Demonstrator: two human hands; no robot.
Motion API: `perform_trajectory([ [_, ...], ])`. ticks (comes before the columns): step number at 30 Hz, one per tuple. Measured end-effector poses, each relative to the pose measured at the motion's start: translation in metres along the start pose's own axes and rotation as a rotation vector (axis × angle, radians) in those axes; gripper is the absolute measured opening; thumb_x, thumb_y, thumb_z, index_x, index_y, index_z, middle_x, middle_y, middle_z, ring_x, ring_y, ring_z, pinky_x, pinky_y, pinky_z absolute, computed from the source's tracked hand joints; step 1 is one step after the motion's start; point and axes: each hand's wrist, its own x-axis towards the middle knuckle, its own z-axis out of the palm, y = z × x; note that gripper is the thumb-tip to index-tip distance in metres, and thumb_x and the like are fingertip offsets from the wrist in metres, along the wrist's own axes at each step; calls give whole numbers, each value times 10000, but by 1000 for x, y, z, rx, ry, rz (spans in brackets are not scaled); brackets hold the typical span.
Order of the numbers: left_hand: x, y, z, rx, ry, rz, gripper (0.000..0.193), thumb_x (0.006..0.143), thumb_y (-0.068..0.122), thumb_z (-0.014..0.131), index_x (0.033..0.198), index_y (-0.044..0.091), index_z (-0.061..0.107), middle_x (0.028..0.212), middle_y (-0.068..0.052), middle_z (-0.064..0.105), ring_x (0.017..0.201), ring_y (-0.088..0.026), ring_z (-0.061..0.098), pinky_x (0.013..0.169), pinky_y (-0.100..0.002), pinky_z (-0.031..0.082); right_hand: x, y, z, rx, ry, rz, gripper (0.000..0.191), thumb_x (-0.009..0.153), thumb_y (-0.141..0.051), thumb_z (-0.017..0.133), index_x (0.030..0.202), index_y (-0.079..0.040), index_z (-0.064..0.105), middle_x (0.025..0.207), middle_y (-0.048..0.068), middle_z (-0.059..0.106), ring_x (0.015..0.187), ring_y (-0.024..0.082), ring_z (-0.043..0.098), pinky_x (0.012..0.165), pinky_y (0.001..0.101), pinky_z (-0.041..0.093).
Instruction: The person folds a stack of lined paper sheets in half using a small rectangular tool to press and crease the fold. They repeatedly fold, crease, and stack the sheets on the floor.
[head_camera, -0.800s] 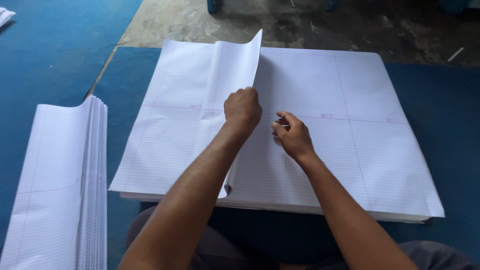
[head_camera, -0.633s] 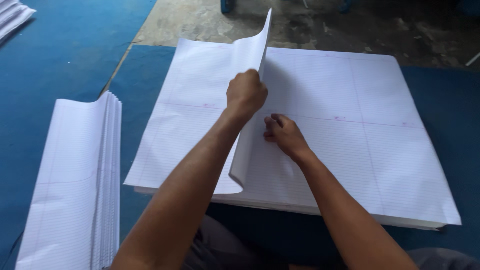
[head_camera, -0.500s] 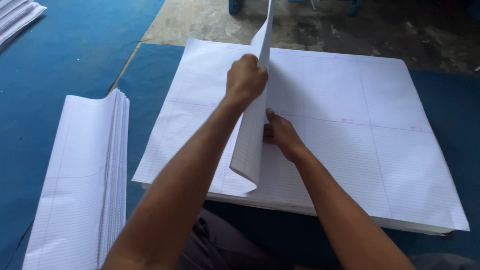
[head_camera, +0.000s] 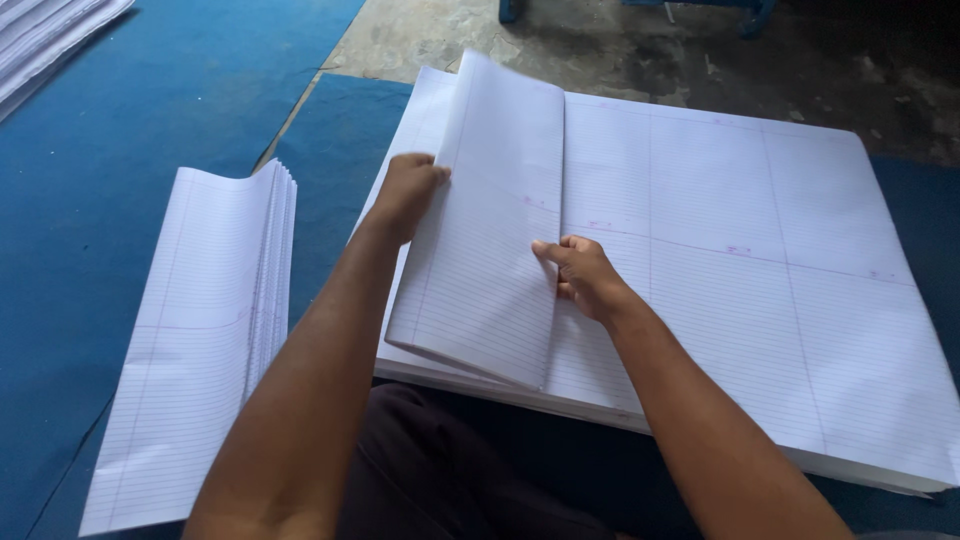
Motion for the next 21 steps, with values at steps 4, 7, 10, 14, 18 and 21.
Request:
perform_trajectory([
  [4,-3,-24,-7,89,52,-186,429,922,179,620,1264,-80,601,1078,-294,707,917,-336,744,816,-450,617,1,-7,6,-101,51,5,522,841,-320,746,1193,33,589,1017,206,698,925,247,705,807,383,589],
  [7,1,-37,-9,231,65,-250,460,944,225,605,1304,-62,592,1196,-290,679,1063,-358,706,917,-488,577,9,-11,16,-153,95,11,491,832,-281,753,1179,27,591,970,208,719,853,248,730,739,372,619],
  [10,0,-43,-11,343,61,-238,499,945,241,632,1331,-67,566,1292,-285,626,1180,-372,653,994,-486,539,14,-12,23,-205,142,20,457,845,-248,751,1173,25,587,939,218,729,796,246,746,685,357,634],
  [14,0,-29,-18,452,-9,-360,659,882,217,741,1425,-23,456,1349,-297,574,1244,-388,602,1015,-513,520,22,-17,32,-172,127,1,476,838,-225,744,1184,58,582,960,233,727,816,268,747,691,375,638],
  [18,-6,-20,-21,604,17,-315,704,821,218,806,1402,-20,486,1337,-273,598,1233,-361,619,1043,-483,505,27,-17,41,-135,83,-30,528,846,-245,725,1238,54,533,998,238,713,876,256,729,755,351,608],
  [21,-2,-27,-18,739,23,-337,644,812,236,810,1348,-15,555,1285,-235,669,1188,-314,677,1045,-421,548,33,-15,43,-92,39,-66,542,867,-249,681,1270,54,482,1007,250,692,875,260,711,765,354,598],
])
